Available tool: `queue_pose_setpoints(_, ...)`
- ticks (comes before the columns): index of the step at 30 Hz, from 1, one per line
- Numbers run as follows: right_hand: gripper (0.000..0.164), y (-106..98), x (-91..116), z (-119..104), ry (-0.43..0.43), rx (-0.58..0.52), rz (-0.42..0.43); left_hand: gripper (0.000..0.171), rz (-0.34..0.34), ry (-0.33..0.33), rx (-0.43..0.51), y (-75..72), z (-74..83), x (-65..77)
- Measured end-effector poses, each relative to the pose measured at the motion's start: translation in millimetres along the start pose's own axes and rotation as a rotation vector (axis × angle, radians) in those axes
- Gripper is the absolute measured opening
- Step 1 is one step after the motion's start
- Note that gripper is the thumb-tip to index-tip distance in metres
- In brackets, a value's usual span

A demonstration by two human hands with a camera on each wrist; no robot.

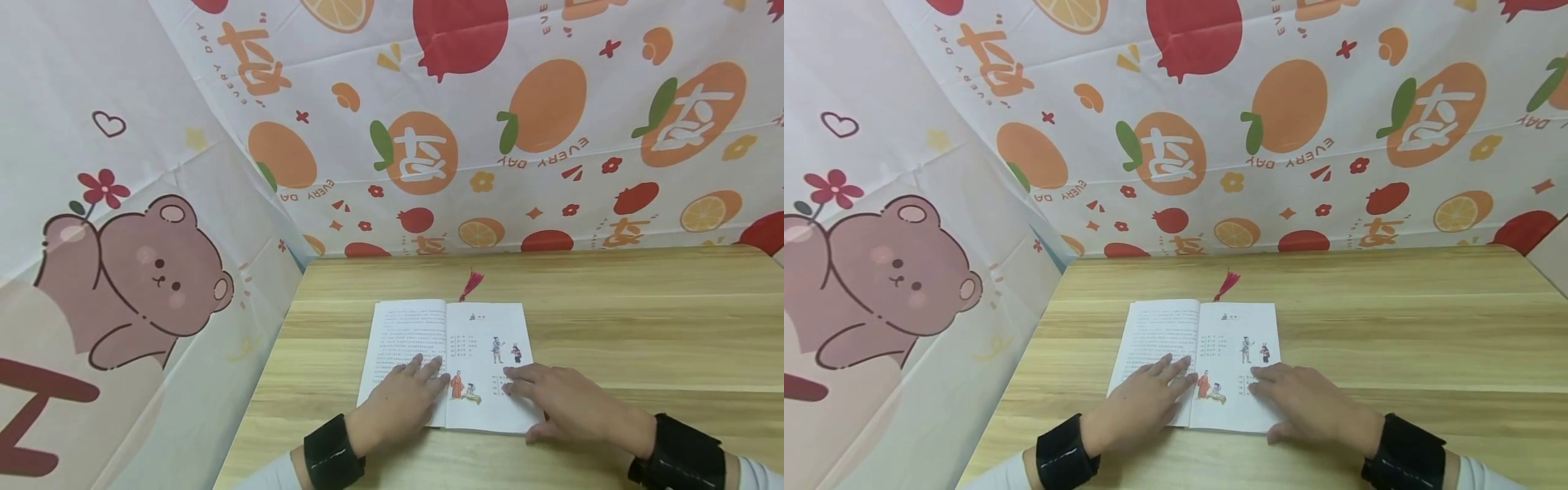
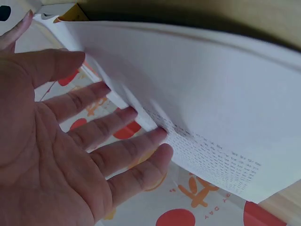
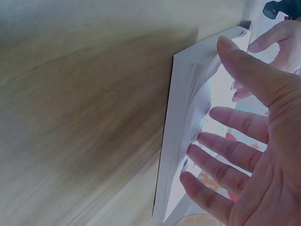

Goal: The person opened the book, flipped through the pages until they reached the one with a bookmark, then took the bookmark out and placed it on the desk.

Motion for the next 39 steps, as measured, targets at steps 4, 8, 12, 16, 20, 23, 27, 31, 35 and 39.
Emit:
queue_pose_setpoints(4, 0.064, -0.1, -0.7, 2.4, 0.003, -0.017, -0.010, 0.045, 0.011, -0.021, 0.056, 2.0, -2.2, -1.9)
queue_pose_setpoints(8, 0.059, 0.6, -1.2, 2.5, 0.000, -0.009, -0.022, 0.049, 0.004, -0.020, 0.106, 6.3, -4.0, -3.7)
queue_pose_setpoints(12, 0.056, 0.1, -1.0, -1.3, -0.027, 0.024, -0.022, 0.053, -0.022, 0.001, 0.120, 10.8, -2.6, -6.1)
queue_pose_setpoints(16, 0.052, -0.9, -0.1, -4.7, -0.051, 0.045, -0.014, 0.057, -0.037, 0.007, 0.103, 12.8, -0.3, -8.0)
queue_pose_setpoints(20, 0.049, -0.9, 0.2, -6.0, -0.055, 0.044, -0.005, 0.064, -0.046, -0.013, 0.125, 14.2, 0.3, -10.0)
queue_pose_setpoints(23, 0.050, 0.0, 0.7, -6.0, -0.046, 0.046, 0.007, 0.070, -0.044, -0.021, 0.149, 14.6, 1.0, -10.8)
queue_pose_setpoints(27, 0.045, -0.1, 0.8, -7.1, -0.040, 0.062, 0.024, 0.079, -0.038, -0.040, 0.167, 15.3, 2.4, -11.2)
queue_pose_setpoints(31, 0.040, -6.9, 0.5, -11.6, -0.058, 0.157, 0.078, 0.089, -0.018, -0.066, 0.170, 17.7, 7.0, -14.9)
queue_pose_setpoints(35, 0.050, -23.3, -1.6, -19.9, -0.095, 0.333, 0.243, 0.092, 0.019, -0.069, 0.144, 18.3, 14.6, -19.7)
queue_pose_setpoints(39, 0.044, -39.6, -3.2, -26.8, -0.093, 0.397, 0.460, 0.083, 0.077, -0.090, 0.152, 13.0, 17.8, -18.4)
Point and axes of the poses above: each hand's wrist, its own x-axis away from the middle knuckle, its own y-axis out of the palm, z = x × y, the point moved 6 cm from there along -x, towards the middle knuckle, and after that the axes turned 15 degrees about x, right-handed, at the moved point
